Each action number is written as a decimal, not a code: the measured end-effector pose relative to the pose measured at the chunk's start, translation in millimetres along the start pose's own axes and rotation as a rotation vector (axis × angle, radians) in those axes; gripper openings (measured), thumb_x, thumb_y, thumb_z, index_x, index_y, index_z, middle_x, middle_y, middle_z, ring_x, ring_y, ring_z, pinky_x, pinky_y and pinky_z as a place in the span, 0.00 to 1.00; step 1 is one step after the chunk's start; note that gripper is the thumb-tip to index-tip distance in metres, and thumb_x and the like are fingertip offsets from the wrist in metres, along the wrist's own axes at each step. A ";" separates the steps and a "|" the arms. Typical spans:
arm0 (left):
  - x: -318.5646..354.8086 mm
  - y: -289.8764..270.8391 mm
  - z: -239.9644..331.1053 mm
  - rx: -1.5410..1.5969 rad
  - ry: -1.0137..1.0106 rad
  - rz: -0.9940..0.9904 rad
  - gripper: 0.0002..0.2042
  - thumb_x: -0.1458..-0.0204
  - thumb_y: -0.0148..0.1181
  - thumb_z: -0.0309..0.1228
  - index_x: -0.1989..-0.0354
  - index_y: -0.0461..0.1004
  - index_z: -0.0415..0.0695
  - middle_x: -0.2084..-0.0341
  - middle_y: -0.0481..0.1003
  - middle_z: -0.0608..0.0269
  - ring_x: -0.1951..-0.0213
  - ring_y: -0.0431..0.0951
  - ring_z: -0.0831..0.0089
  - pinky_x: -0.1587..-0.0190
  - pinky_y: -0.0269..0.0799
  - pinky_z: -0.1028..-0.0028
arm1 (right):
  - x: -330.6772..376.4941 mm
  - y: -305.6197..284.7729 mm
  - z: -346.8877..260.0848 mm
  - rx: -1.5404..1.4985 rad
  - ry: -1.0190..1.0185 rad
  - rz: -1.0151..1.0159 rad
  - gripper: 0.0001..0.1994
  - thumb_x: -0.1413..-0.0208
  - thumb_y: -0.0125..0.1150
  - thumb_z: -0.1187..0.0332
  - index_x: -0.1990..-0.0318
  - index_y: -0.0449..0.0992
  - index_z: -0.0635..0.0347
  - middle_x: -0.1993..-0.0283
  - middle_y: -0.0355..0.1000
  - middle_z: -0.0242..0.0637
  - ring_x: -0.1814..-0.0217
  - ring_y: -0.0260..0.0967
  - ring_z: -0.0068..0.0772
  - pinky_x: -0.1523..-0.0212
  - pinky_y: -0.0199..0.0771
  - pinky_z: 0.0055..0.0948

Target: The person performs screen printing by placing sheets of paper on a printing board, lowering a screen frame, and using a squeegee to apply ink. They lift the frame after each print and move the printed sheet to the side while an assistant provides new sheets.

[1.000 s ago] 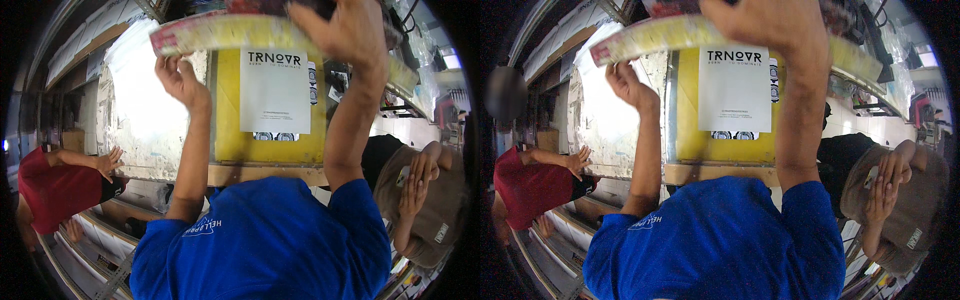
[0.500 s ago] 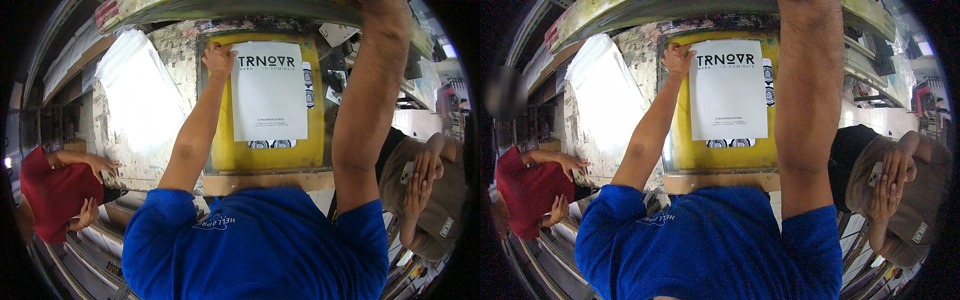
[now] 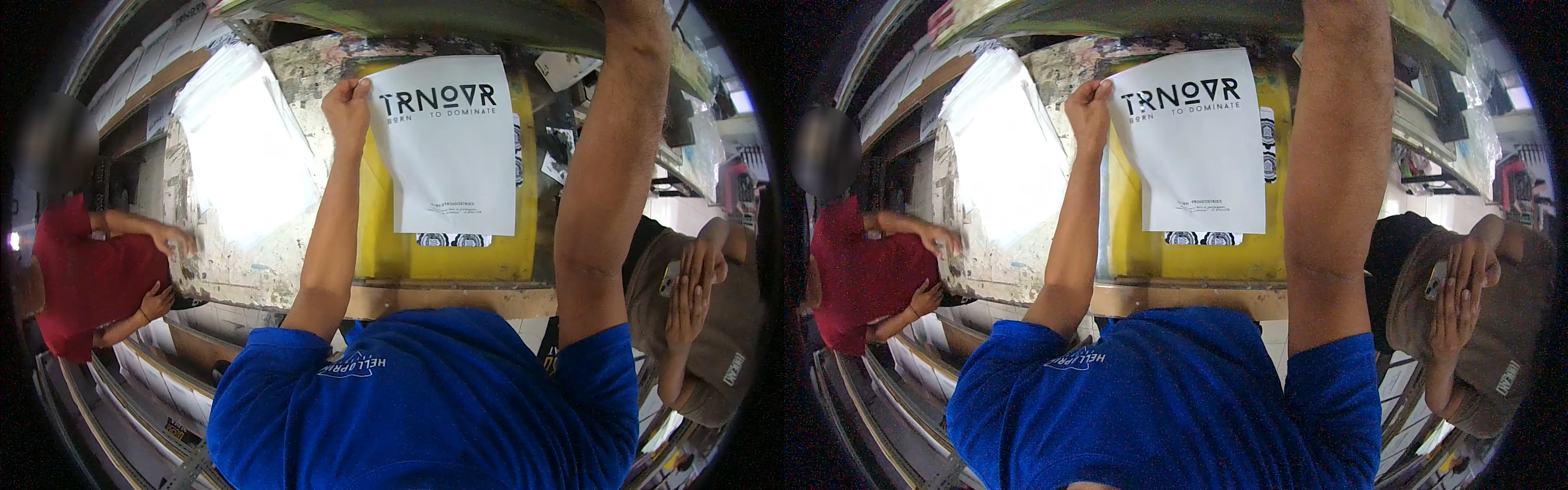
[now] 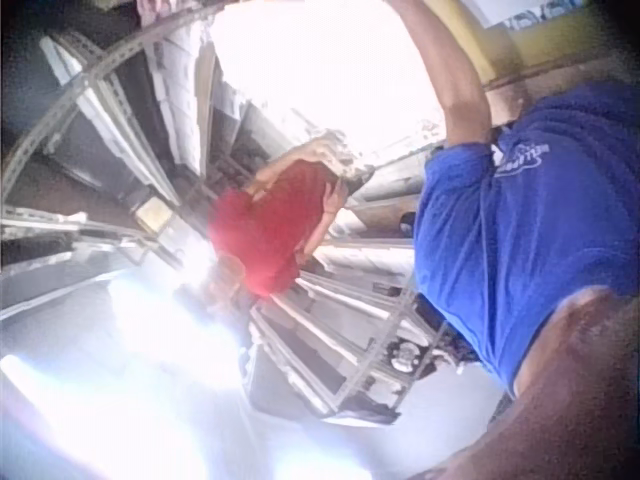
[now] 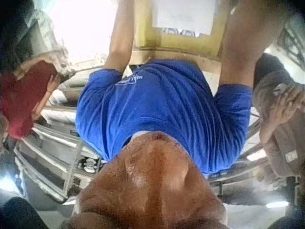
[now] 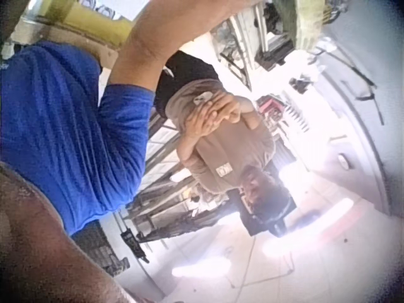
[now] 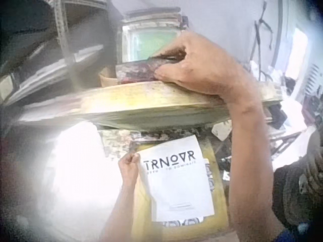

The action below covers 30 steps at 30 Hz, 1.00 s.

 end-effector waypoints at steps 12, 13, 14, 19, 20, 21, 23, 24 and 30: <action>47.4 -323.7 -13.0 0.005 -0.038 0.570 0.06 0.40 0.66 0.29 0.67 0.79 0.41 0.75 0.73 0.73 0.76 0.66 0.85 0.75 0.57 0.82 | 32.3 0.5 -41.9 0.097 -0.226 0.009 0.20 0.51 0.64 0.64 0.51 0.84 0.66 0.58 0.83 0.48 0.60 0.79 0.37 0.54 0.77 0.31; 59.1 -354.8 -13.2 -0.020 -0.031 0.623 0.06 0.40 0.66 0.29 0.68 0.78 0.41 0.75 0.73 0.73 0.75 0.66 0.85 0.74 0.58 0.81 | 32.2 -0.1 -44.2 0.043 -0.178 -0.033 0.20 0.51 0.64 0.65 0.51 0.83 0.65 0.58 0.83 0.48 0.59 0.79 0.38 0.53 0.77 0.31; 70.0 -385.2 -17.5 -0.041 -0.026 0.669 0.07 0.40 0.65 0.29 0.69 0.77 0.41 0.76 0.73 0.73 0.75 0.66 0.84 0.73 0.59 0.80 | 34.5 -1.3 -42.4 0.064 -0.153 0.000 0.20 0.51 0.65 0.65 0.51 0.83 0.66 0.57 0.83 0.48 0.58 0.79 0.38 0.51 0.77 0.31; 134.3 -521.2 -28.4 -0.325 -0.115 0.958 0.10 0.39 0.61 0.26 0.57 0.78 0.29 0.64 0.80 0.54 0.64 0.77 0.70 0.59 0.74 0.72 | 48.6 -6.2 -31.1 0.197 -0.116 0.246 0.21 0.52 0.68 0.66 0.51 0.83 0.66 0.53 0.80 0.49 0.51 0.77 0.40 0.44 0.74 0.34; 146.1 -534.0 -27.9 -0.360 -0.177 1.038 0.12 0.39 0.62 0.27 0.55 0.78 0.28 0.62 0.81 0.51 0.63 0.79 0.68 0.58 0.75 0.71 | 52.6 -9.4 -30.0 0.150 -0.094 0.265 0.21 0.53 0.68 0.66 0.51 0.83 0.66 0.52 0.80 0.49 0.50 0.77 0.40 0.43 0.74 0.34; 155.5 -537.3 -18.3 -0.411 -0.174 1.147 0.17 0.40 0.63 0.31 0.51 0.76 0.28 0.56 0.80 0.44 0.58 0.81 0.55 0.52 0.76 0.63 | 53.3 -10.4 -29.3 0.154 -0.091 0.286 0.21 0.53 0.69 0.66 0.51 0.83 0.66 0.52 0.79 0.50 0.49 0.76 0.41 0.42 0.73 0.35; 159.1 -512.6 23.4 -1.035 -0.085 1.259 0.20 0.41 0.64 0.34 0.49 0.75 0.28 0.53 0.79 0.41 0.54 0.79 0.48 0.47 0.74 0.58 | 53.3 -7.7 -26.9 0.201 -0.105 0.324 0.20 0.53 0.69 0.67 0.51 0.83 0.66 0.51 0.79 0.50 0.48 0.76 0.41 0.40 0.72 0.36; 153.8 -478.4 46.1 -1.349 -0.038 1.279 0.21 0.41 0.65 0.35 0.48 0.75 0.28 0.52 0.78 0.39 0.51 0.78 0.44 0.44 0.72 0.55 | 52.7 -5.4 -26.5 0.224 -0.113 0.312 0.20 0.52 0.69 0.68 0.51 0.83 0.67 0.52 0.79 0.50 0.48 0.76 0.41 0.40 0.72 0.35; 104.8 -250.1 32.3 -0.912 0.466 0.321 0.18 0.54 0.76 0.37 0.54 0.83 0.47 0.55 0.81 0.58 0.49 0.77 0.59 0.46 0.70 0.60 | 40.8 4.2 -42.2 0.037 -0.087 0.022 0.20 0.52 0.67 0.68 0.50 0.83 0.67 0.55 0.81 0.48 0.53 0.78 0.37 0.45 0.75 0.32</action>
Point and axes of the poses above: each hand's wrist, its own x-axis away from the middle knuckle, its own y-axis out of the palm, z = x × y, the point moved 10 cm from there along -x, towards the middle knuckle
